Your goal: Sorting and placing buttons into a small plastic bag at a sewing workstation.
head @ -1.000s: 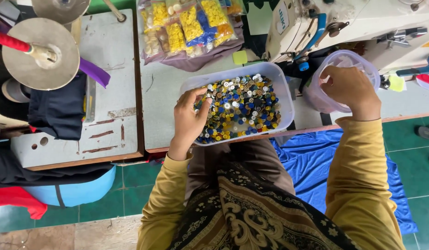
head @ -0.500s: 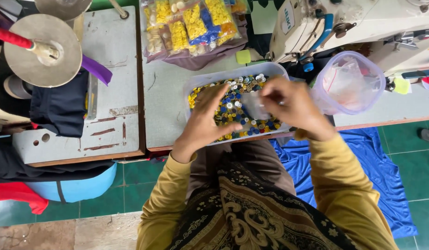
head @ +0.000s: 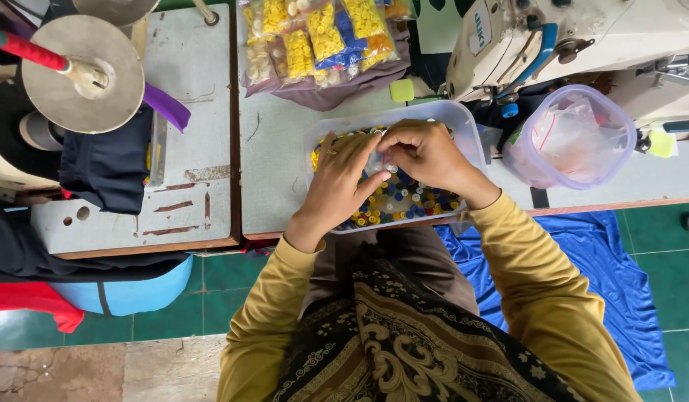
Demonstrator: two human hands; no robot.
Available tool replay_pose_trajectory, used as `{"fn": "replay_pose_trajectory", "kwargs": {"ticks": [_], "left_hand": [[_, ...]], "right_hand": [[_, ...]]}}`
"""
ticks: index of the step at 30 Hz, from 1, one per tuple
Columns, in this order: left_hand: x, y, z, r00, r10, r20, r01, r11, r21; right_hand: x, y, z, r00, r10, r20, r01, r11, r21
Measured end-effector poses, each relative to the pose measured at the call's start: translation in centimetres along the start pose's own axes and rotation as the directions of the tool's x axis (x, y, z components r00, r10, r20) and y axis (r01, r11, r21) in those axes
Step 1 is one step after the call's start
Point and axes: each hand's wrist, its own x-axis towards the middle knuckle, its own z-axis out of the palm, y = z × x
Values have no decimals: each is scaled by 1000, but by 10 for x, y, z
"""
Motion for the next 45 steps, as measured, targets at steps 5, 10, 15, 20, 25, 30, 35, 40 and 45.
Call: {"fn": "replay_pose_trajectory", "kwargs": {"ticks": [5,10,15,20,25,30,35,40,45], "left_hand": [[3,-1,-2,996,-39,80,36,999,40],[6,-8,-2,997,-51,57,47,997,67],[6,-12,-6,996,-42,79,26,979,202],[5,-13,-1,999,-12,53,7,995,96],[5,-16,3,997,-13,76,18,998,-65],[8,-12,-13,987,-52,155,95,954,-285],[4,-18,-10,989,-73,129,108,953,-284],[6,-20,-10,987,-163,14,162,964,-212],[8,-14,-13,969,-241,-48,226,951,-211]], "right_hand": [[-2,14,0,999,19,47,-26,990,141],[4,-1,-4,990,-71,119,68,997,27],[10,-22,-13,928,-54,369,82,995,-60],[5,11,6,981,-120,152,136,986,-100],[-4,38,14,993,-114,5,111,958,-265],[-3,31,11,991,-137,1,134,964,-231],[6,15,-10,995,-76,62,84,987,-134],[-4,24,-7,878,227,421,-83,939,-334],[-14,56,18,708,215,672,228,832,-506]]}}
